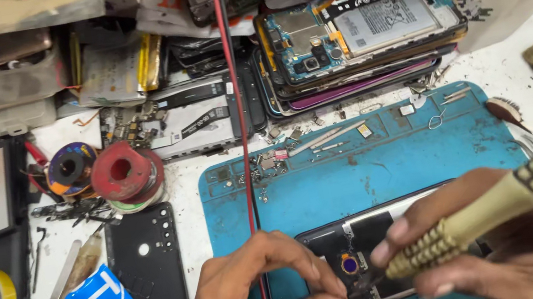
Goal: The person repairs a disassembled smartphone on a blue work mat. They use a handheld pry tool to work around the phone's screen and frame, then use a metal spudger to pry along the edges, and finally brush debris off the device with a small brush.
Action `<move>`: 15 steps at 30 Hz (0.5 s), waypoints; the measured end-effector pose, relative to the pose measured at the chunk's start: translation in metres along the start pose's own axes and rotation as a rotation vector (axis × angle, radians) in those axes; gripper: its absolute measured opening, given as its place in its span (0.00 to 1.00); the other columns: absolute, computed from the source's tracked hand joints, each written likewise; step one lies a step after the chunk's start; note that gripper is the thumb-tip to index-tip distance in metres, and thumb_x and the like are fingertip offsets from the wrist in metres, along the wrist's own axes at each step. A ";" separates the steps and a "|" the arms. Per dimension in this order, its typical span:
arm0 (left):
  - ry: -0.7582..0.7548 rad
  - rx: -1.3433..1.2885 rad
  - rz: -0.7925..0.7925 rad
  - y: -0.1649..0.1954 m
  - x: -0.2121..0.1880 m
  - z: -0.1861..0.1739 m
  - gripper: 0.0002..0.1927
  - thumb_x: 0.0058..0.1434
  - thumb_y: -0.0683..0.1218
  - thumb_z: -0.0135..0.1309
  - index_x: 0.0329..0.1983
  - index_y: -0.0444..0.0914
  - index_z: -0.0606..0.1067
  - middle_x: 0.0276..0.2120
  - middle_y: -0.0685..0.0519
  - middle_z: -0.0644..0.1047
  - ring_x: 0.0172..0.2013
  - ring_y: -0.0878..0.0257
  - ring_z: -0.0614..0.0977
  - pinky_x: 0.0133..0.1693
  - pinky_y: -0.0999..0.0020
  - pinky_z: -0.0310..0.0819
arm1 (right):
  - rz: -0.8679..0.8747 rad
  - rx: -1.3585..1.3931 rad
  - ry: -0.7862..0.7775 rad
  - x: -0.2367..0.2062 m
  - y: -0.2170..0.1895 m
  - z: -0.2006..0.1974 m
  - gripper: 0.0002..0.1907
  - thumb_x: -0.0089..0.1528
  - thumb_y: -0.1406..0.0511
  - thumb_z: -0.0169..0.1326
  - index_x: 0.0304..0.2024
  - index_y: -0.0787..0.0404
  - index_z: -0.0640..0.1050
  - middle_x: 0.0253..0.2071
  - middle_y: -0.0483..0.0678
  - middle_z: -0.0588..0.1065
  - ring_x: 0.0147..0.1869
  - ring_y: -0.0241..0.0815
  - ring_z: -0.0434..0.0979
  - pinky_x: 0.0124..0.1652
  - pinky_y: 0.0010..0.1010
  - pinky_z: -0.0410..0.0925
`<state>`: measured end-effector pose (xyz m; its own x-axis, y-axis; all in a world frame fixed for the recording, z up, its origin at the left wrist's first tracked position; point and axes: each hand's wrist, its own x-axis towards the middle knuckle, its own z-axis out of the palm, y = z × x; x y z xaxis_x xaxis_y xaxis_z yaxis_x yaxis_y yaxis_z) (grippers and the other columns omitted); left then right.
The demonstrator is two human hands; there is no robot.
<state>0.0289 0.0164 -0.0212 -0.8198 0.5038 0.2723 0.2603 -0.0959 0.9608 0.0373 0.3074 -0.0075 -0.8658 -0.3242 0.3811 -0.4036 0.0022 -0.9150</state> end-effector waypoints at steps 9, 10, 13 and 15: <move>-0.019 0.009 0.060 -0.006 -0.008 -0.001 0.15 0.61 0.36 0.71 0.42 0.32 0.74 0.39 0.44 0.82 0.45 0.57 0.90 0.46 0.65 0.89 | 0.255 -0.032 -0.145 0.003 -0.014 -0.004 0.12 0.60 0.65 0.67 0.43 0.65 0.83 0.41 0.50 0.84 0.47 0.43 0.88 0.47 0.35 0.80; -0.021 0.017 0.062 -0.006 -0.008 -0.001 0.15 0.61 0.36 0.71 0.42 0.32 0.74 0.39 0.44 0.82 0.45 0.57 0.90 0.47 0.65 0.89 | 0.247 -0.056 -0.170 0.003 -0.014 -0.005 0.12 0.60 0.65 0.67 0.43 0.65 0.83 0.41 0.49 0.85 0.47 0.42 0.88 0.47 0.34 0.80; -0.018 0.050 0.066 -0.005 -0.007 -0.001 0.14 0.61 0.36 0.71 0.42 0.32 0.74 0.39 0.45 0.82 0.44 0.58 0.90 0.47 0.66 0.88 | 0.175 -0.132 -0.232 0.007 -0.012 -0.009 0.13 0.60 0.64 0.67 0.44 0.63 0.83 0.42 0.46 0.84 0.48 0.39 0.88 0.47 0.31 0.79; -0.005 0.080 0.063 -0.004 -0.005 0.000 0.14 0.61 0.36 0.71 0.41 0.32 0.74 0.38 0.46 0.83 0.44 0.59 0.90 0.47 0.67 0.88 | 0.212 -0.071 -0.255 0.012 -0.014 -0.007 0.13 0.61 0.66 0.66 0.46 0.65 0.83 0.44 0.50 0.84 0.50 0.41 0.87 0.49 0.33 0.78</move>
<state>0.0324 0.0143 -0.0267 -0.7979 0.5034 0.3316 0.3514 -0.0586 0.9344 0.0305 0.3107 0.0106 -0.8345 -0.5357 0.1293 -0.2497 0.1583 -0.9553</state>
